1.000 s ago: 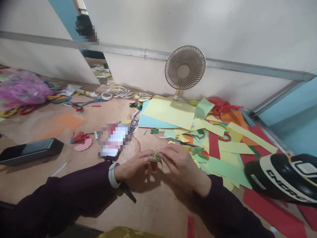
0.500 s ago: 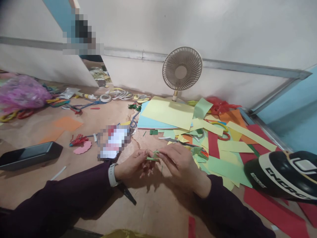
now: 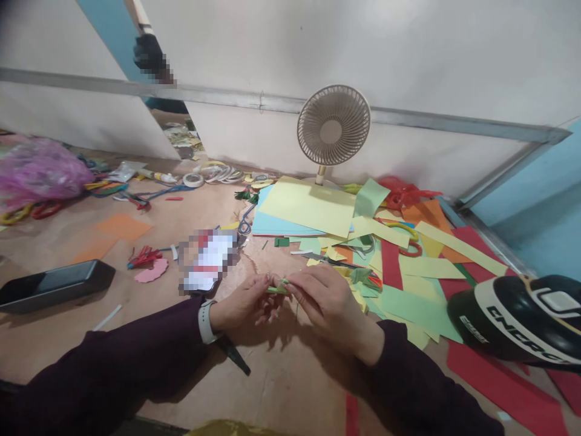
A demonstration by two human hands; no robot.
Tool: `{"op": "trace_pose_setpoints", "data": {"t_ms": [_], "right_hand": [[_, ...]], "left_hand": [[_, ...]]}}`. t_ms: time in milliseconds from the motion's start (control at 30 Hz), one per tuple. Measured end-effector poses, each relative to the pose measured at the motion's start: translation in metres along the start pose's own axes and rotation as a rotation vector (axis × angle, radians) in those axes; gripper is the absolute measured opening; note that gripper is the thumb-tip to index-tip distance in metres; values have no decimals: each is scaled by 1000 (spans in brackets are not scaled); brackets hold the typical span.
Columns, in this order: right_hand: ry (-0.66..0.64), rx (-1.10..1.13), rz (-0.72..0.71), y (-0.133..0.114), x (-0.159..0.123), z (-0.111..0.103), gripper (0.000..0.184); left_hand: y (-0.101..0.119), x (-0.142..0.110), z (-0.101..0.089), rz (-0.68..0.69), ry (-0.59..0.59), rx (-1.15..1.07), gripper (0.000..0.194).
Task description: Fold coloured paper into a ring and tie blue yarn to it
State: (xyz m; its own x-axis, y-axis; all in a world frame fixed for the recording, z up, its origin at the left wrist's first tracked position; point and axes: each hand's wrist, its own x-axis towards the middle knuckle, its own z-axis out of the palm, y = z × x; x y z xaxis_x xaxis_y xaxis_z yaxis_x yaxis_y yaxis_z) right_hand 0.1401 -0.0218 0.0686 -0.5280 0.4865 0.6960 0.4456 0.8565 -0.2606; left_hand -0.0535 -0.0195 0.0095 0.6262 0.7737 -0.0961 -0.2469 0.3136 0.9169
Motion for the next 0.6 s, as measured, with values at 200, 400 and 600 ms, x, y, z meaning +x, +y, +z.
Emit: {"op": "trace_pose_setpoints", "data": {"t_ms": [200, 400, 600], "right_hand": [[-2, -15, -56, 3, -2, 2, 15], [-7, -98, -259, 4, -1, 1, 20], [-56, -147, -320, 5, -3, -1, 21]], "left_hand": [[-1, 0, 1, 12, 47, 0, 61], [-2, 1, 2, 29, 73, -98, 57], [-4, 2, 0, 20, 68, -136, 57]]}}
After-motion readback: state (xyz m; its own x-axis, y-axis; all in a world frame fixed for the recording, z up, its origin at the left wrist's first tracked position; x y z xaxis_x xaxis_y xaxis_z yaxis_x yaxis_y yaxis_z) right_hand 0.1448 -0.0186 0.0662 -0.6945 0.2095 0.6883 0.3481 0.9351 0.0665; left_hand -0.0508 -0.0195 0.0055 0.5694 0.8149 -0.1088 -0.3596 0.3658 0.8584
